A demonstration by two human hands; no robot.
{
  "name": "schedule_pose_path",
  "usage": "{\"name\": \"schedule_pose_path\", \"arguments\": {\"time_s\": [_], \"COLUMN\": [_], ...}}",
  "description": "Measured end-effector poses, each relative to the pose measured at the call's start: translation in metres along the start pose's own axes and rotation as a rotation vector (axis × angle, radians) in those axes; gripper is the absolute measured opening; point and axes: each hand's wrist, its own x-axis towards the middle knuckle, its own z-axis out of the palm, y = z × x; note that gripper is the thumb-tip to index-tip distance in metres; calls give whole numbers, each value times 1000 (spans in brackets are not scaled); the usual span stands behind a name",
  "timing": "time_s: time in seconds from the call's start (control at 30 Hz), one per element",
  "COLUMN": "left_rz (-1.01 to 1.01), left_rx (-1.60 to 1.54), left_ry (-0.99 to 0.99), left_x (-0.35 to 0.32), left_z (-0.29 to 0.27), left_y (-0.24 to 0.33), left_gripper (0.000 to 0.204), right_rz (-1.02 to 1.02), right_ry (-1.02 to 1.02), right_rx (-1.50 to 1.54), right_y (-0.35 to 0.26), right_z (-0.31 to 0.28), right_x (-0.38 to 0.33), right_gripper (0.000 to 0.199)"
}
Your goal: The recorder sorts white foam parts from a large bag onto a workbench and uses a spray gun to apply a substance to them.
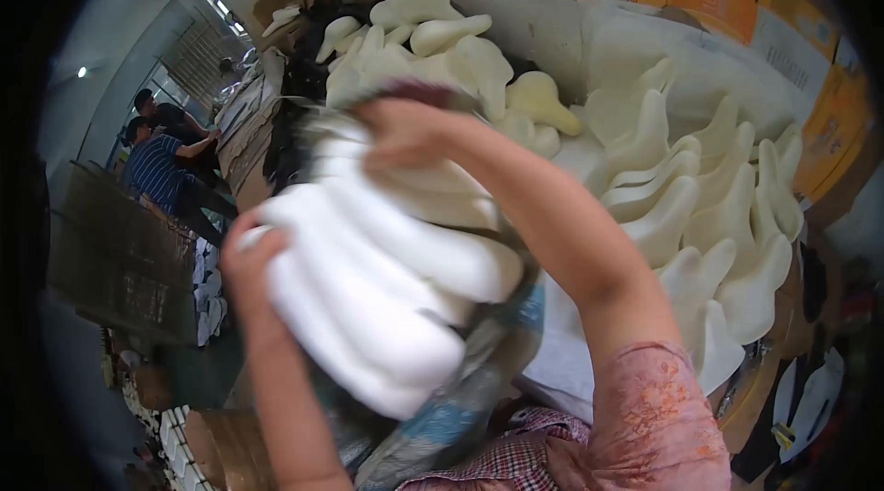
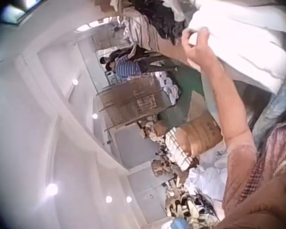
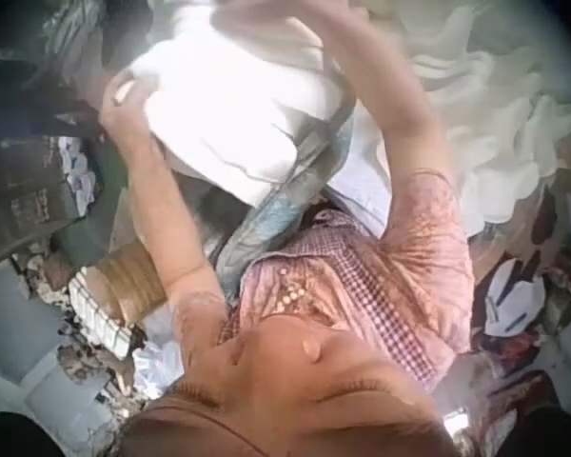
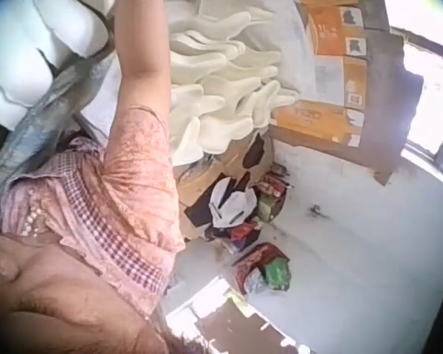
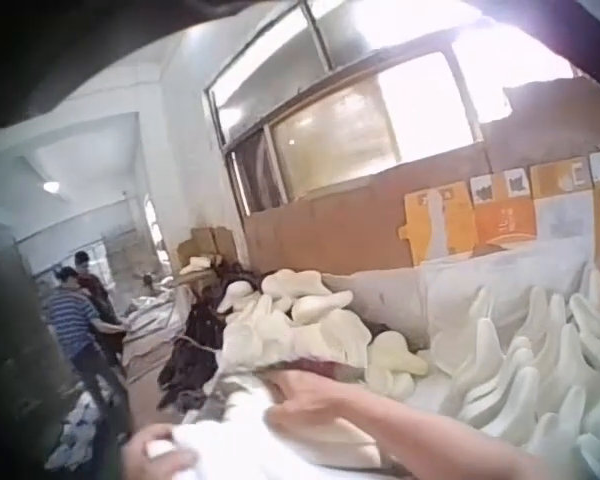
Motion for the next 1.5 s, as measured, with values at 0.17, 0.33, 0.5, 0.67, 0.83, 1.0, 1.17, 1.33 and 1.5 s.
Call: {"name": "schedule_pose_path", "arguments": {"time_s": [0.17,0.33,0.5,0.67,0.83,1.0,1.17,1.33,1.5], "left_rz": [-445,-598,229,64,-197,-662,-702,-599,-53], "left_rx": [5,-409,533,565,567,58,-122,284,574], "left_ry": [-338,-419,-107,-281,-491,-471,-449,-379,-340], "left_x": [-33,-108,-63,-33,-47,-81,-68,-65,-56], "left_z": [133,150,77,19,14,89,134,110,103], "left_y": [-137,-202,-196,-239,-292,-305,-308,-328,-262], "left_gripper": [63,57,45,62,72,67,46,43,47], "right_rz": [212,632,118,285,1029,526,798,736,612], "right_ry": [378,665,795,480,-655,229,619,378,498], "right_rx": [298,262,-217,-21,-331,299,-61,-156,-258], "right_y": [228,233,99,47,28,43,70,62,60], "right_z": [85,52,65,93,74,218,168,143,125], "right_x": [-116,-150,-217,-316,-392,-417,-288,-257,-279], "right_gripper": [56,56,44,30,40,76,71,72,91]}}
